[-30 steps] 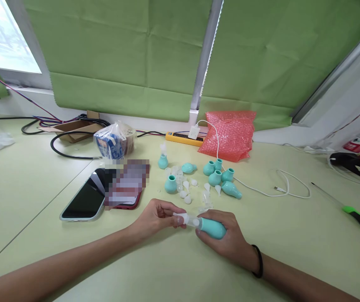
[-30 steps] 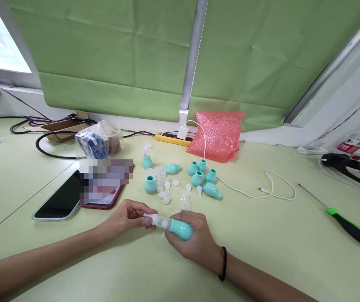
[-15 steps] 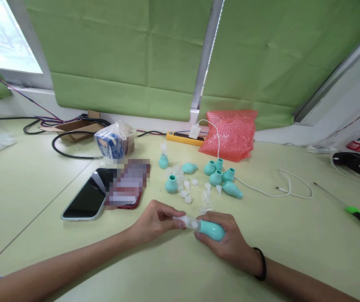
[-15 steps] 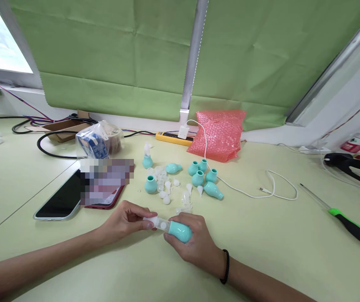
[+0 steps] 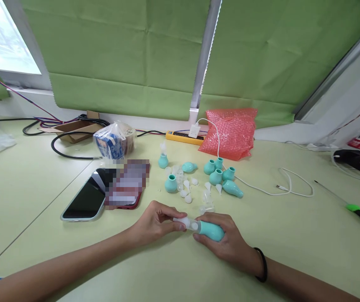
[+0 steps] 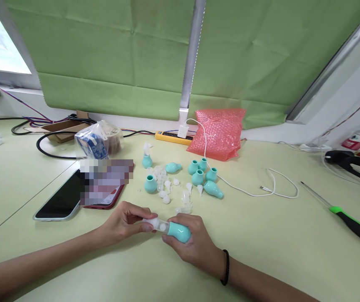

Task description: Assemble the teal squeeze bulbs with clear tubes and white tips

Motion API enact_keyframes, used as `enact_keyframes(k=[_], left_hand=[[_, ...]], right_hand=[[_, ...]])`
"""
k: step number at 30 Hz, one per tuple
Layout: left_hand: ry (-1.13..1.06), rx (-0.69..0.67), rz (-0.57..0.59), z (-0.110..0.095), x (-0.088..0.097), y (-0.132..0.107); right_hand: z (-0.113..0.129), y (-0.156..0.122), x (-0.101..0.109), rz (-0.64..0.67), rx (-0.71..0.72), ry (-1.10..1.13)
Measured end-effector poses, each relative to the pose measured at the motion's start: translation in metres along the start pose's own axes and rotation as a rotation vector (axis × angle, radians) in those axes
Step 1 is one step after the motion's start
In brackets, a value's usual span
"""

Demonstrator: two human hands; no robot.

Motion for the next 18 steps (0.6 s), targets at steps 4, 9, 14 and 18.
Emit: enact_keyframes(k=[4,9,14,18], left_hand=[[0.058,-0.018,0.009,-0.004,0.0,0.0],[0.09,-0.023,0.006,-0.007,0.0,-0.001],[0.102,-0.035,0.007,-0.007,0.001,-0.001],[0.194,-0.06,-0.015,-0.011,0.002,-0.001]], right_hand=[[-0.001,0.0,0.0,0.011,0.003,0.002],[-0.002,0.001,-0.001,0.026,-0.037,0.014],[-0.005,-0.001,-0.002,0.033,-0.053,0.021],[-0.005,0.001,-0.003,0.017,-0.084,0.049]])
Point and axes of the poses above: each hand's wrist, its own y-axis towards the middle knuckle, its own x-axis out of the back of the hand, z = x × y, the point moved 2 cm from there along y, towards the middle knuckle, and after that the axes turned 8 degrees about y, right-handed, at the moved point
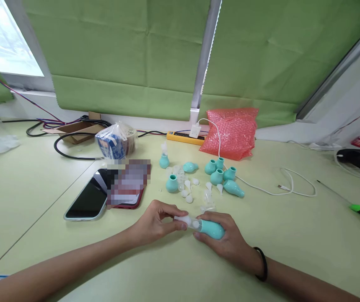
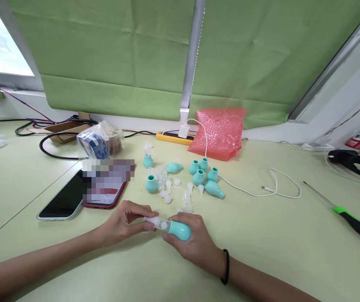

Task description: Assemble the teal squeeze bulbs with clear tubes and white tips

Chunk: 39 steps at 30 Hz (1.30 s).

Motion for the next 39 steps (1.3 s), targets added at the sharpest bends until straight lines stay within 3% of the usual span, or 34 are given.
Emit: enact_keyframes(k=[4,8,16,22,26,30,33,36,39], left_hand=[[0.116,-0.035,-0.075,-0.008,0.002,-0.003],[0.083,-0.048,-0.097,-0.01,0.001,-0.006],[-0.395,0.194,-0.142,0.001,-0.004,-0.003],[-0.445,0.14,-0.142,-0.002,-0.003,-0.003],[-0.409,0.066,-0.066,-0.004,-0.005,-0.005],[-0.181,-0.071,0.001,-0.009,-0.007,-0.011],[0.059,-0.192,-0.034,-0.009,-0.004,-0.014],[0.446,-0.383,-0.107,-0.007,-0.002,-0.014],[0.842,-0.497,-0.018,-0.001,-0.006,-0.012]], right_hand=[[0.005,0.003,0.0,0.011,-0.024,0.059],[0.01,0.0,0.001,-0.001,-0.035,0.108],[0.012,-0.002,0.004,0.005,0.038,0.173],[0.014,0.0,0.003,0.087,0.057,0.277],[0.013,0.0,0.004,0.088,0.066,0.206],[0.017,0.002,0.005,0.028,0.219,0.156],[0.016,0.003,0.009,-0.057,0.235,0.136],[0.007,0.006,0.019,-0.176,0.218,0.103],[-0.005,0.011,0.034,-0.304,0.234,0.074]])
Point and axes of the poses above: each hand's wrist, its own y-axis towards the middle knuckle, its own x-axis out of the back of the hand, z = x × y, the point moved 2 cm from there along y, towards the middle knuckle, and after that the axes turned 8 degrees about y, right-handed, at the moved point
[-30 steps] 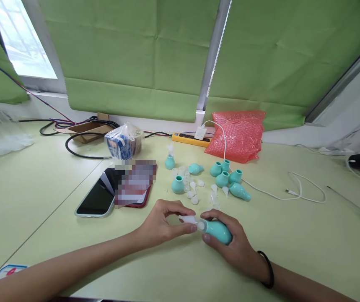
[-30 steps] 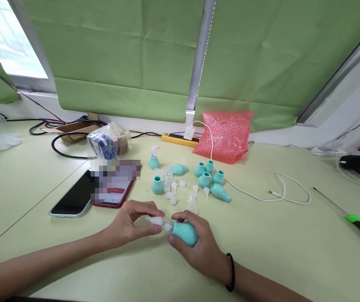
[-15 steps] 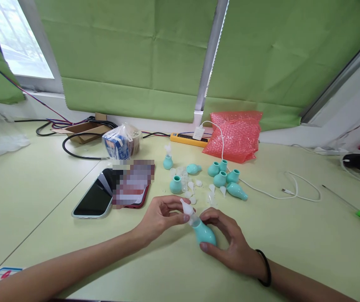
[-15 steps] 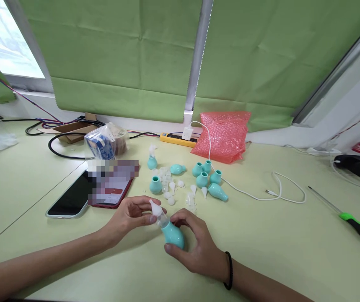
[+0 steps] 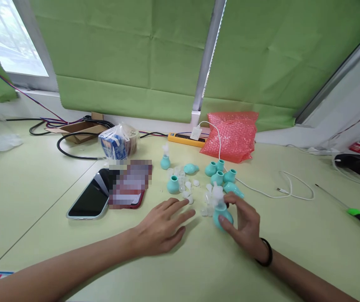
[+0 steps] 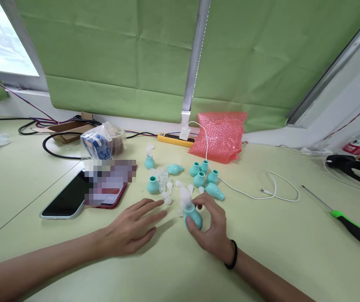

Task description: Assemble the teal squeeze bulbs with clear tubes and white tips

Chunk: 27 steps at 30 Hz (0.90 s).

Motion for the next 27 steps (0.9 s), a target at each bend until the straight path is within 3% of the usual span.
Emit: enact_keyframes(k=[3,7,11,14,17,19,22,27], left_hand=[[0.154,-0.036,0.133,-0.001,-0.007,0.0],[0.167,-0.042,0.161,-0.003,-0.006,0.0],[0.038,-0.006,0.021,-0.005,0.003,0.002],[-0.094,0.125,-0.083,-0.006,0.009,0.004],[-0.148,0.258,-0.041,-0.008,0.008,0.007],[-0.169,0.266,-0.005,-0.013,0.006,0.009],[-0.212,0.211,-0.024,-0.023,0.005,0.012],[-0.266,0.26,-0.212,-0.025,0.022,0.019]], right_hand=[[-0.011,0.008,0.013,-0.089,-0.039,-0.062],[-0.018,0.014,0.018,-0.099,-0.094,-0.133],[-0.016,0.013,0.012,-0.05,-0.066,-0.051],[-0.004,0.009,0.001,0.097,-0.01,0.013],[0.011,0.004,-0.009,0.251,0.034,0.058],[0.019,0.001,-0.015,0.329,0.073,0.089],[0.024,-0.002,-0.02,0.375,0.129,0.127],[0.022,-0.004,-0.018,0.368,0.081,0.158]])
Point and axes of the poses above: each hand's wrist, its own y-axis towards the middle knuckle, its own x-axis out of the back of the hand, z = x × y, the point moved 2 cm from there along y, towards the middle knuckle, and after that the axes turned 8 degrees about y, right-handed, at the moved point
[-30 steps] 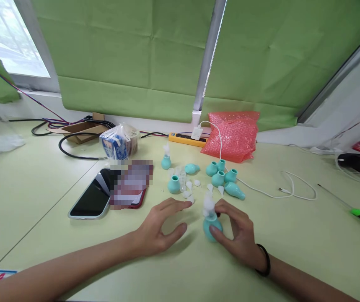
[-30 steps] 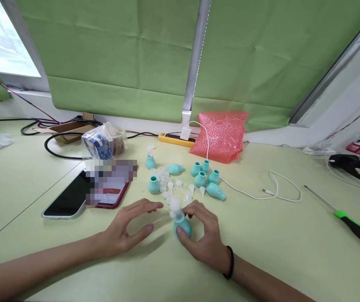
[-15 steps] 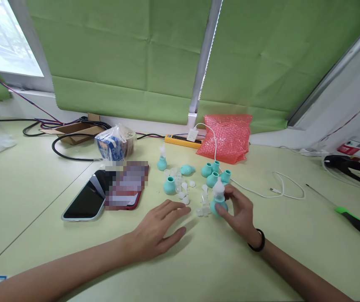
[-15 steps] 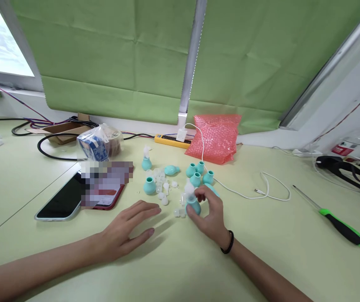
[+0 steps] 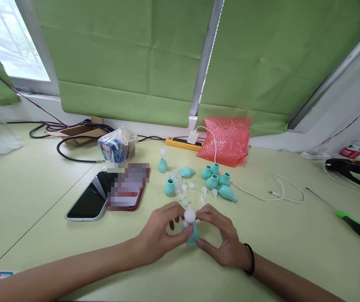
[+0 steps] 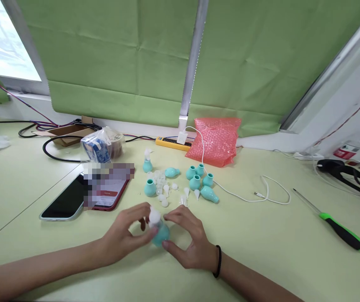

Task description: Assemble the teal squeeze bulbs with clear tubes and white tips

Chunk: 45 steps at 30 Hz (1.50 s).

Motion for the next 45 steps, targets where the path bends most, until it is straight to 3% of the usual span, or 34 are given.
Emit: enact_keyframes(k=[3,6,9,15,21,27,29,31,32,34,36,38,41,45], left_hand=[[0.052,0.114,-0.193,0.011,0.032,0.018],[0.16,0.183,-0.404,0.037,0.068,0.045],[0.344,0.253,-0.455,0.072,0.087,0.073],[0.429,0.376,-0.334,0.141,0.068,0.108],[0.459,0.404,-0.308,0.168,0.059,0.107],[0.556,0.266,-0.466,0.151,0.065,0.09],[0.601,0.147,-0.523,0.135,0.063,0.082],[0.648,-0.023,-0.506,0.115,0.058,0.073],[0.669,-0.127,-0.456,0.103,0.053,0.069],[0.726,-0.465,-0.243,0.078,0.036,0.059],[0.753,-0.658,-0.085,0.056,0.016,0.049],[0.921,-0.827,0.052,0.039,-0.006,0.037],[0.983,-0.784,0.118,0.024,-0.031,0.025],[0.894,-0.692,0.16,0.021,-0.047,0.013]], right_hand=[[-0.002,-0.001,0.004,-0.052,-0.075,0.011],[-0.003,-0.001,0.003,-0.042,-0.131,0.014],[-0.005,0.0,0.0,-0.017,-0.14,0.009],[-0.005,0.001,0.0,-0.008,-0.073,-0.027],[-0.005,0.001,0.0,-0.024,-0.05,-0.107],[-0.018,0.002,0.002,-0.114,-0.072,-0.285],[-0.024,0.002,0.003,-0.092,-0.097,-0.362],[-0.03,0.002,0.003,-0.042,-0.156,-0.449],[-0.033,0.002,0.003,-0.009,-0.186,-0.491],[-0.037,0.002,0.003,0.055,-0.227,-0.568],[-0.038,0.002,0.004,0.084,-0.235,-0.622],[-0.038,0.003,0.005,0.083,-0.23,-0.65],[-0.04,0.002,0.007,0.081,-0.245,-0.657],[-0.044,-0.001,0.008,0.092,-0.218,-0.571]])
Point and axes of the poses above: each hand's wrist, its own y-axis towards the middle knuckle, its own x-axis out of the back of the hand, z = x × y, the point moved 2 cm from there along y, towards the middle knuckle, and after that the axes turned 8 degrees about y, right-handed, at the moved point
